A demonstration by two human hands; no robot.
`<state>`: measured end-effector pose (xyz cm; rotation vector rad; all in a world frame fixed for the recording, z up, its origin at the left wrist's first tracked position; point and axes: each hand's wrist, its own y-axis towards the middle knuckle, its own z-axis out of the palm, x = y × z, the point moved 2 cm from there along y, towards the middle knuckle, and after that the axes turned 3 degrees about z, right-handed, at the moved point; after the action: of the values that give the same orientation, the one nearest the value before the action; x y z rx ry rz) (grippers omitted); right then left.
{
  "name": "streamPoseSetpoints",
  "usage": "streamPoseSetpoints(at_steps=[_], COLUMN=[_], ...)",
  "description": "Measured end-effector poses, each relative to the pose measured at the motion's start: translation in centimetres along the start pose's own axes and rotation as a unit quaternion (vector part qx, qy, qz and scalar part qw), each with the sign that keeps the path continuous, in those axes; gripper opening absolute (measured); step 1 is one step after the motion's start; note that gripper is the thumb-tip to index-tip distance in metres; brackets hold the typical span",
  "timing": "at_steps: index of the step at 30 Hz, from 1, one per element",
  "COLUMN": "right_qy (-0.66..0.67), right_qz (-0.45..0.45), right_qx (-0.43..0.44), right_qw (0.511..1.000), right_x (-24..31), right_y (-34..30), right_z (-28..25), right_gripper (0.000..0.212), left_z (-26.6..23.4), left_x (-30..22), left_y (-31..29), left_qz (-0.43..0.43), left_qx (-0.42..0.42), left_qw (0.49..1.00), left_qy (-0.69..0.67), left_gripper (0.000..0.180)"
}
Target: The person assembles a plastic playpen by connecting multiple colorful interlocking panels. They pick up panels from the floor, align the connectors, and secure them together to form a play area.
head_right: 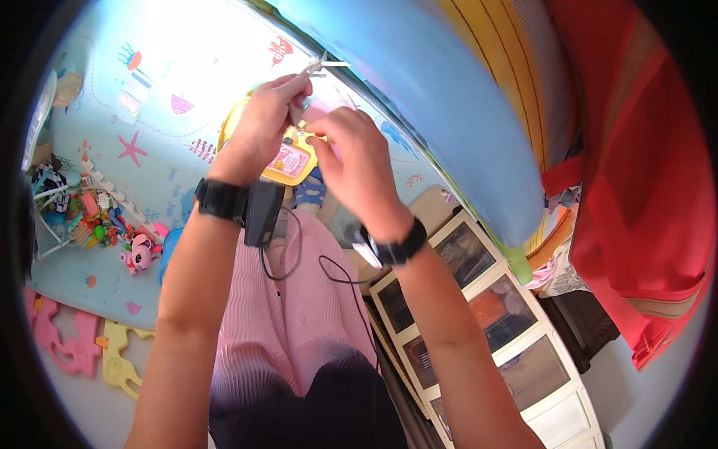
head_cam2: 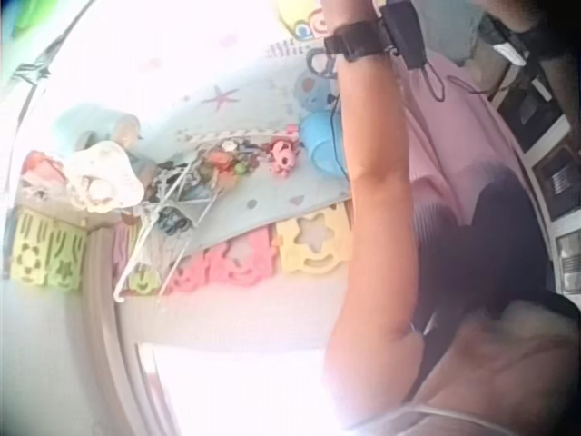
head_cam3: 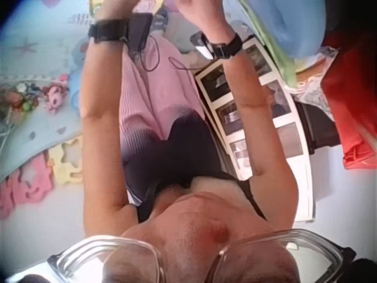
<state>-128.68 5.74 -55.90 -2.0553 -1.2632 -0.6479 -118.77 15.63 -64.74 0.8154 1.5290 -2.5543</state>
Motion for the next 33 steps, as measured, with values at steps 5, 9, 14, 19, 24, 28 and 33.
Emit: streamPoseSetpoints(at_steps=[5, 9, 14, 19, 24, 28, 33], right_qy=[-0.245, -0.365, -0.336, -0.314, -0.262, -0.220, -0.230], right_qz=[-0.219, -0.069, 0.116, 0.075, 0.067, 0.068, 0.073], right_qx=[-0.185, -0.203, -0.039, -0.042, -0.002, 0.028, 0.024], right_qw=[0.926, 0.906, 0.934, 0.945, 0.963, 0.973, 0.970], right_x=[11.2, 11.8, 11.5, 11.3, 10.9, 10.2, 10.0], right_y=[-2.4, 1.1, 4.0, 3.3, 4.2, 4.1, 3.9], right_z=[-9.3, -12.7, -14.7, -15.5, -15.6, -15.9, -15.7], right_gripper=[0.027, 0.036, 0.039, 0.038, 0.040, 0.046, 0.047], left_z=[0.7, 2.2, 4.9, 3.0, 2.3, -2.9, -4.6], left_x=[-2.6, -2.0, -5.5, -5.8, -7.6, -5.6, -2.8], left_y=[-1.9, -0.1, -6.1, -15.5, -16.5, -14.1, -9.9], left_qz=[0.250, 0.131, 0.152, 0.201, 0.249, 0.094, 0.259], left_qx=[-0.004, -0.029, -0.182, -0.186, -0.122, -0.147, -0.218], left_qw=[0.894, 0.825, 0.947, 0.958, 0.952, 0.958, 0.755], left_qy=[-0.371, -0.550, -0.216, -0.086, -0.131, 0.229, 0.562], left_gripper=[0.028, 0.040, 0.043, 0.045, 0.046, 0.029, 0.029])
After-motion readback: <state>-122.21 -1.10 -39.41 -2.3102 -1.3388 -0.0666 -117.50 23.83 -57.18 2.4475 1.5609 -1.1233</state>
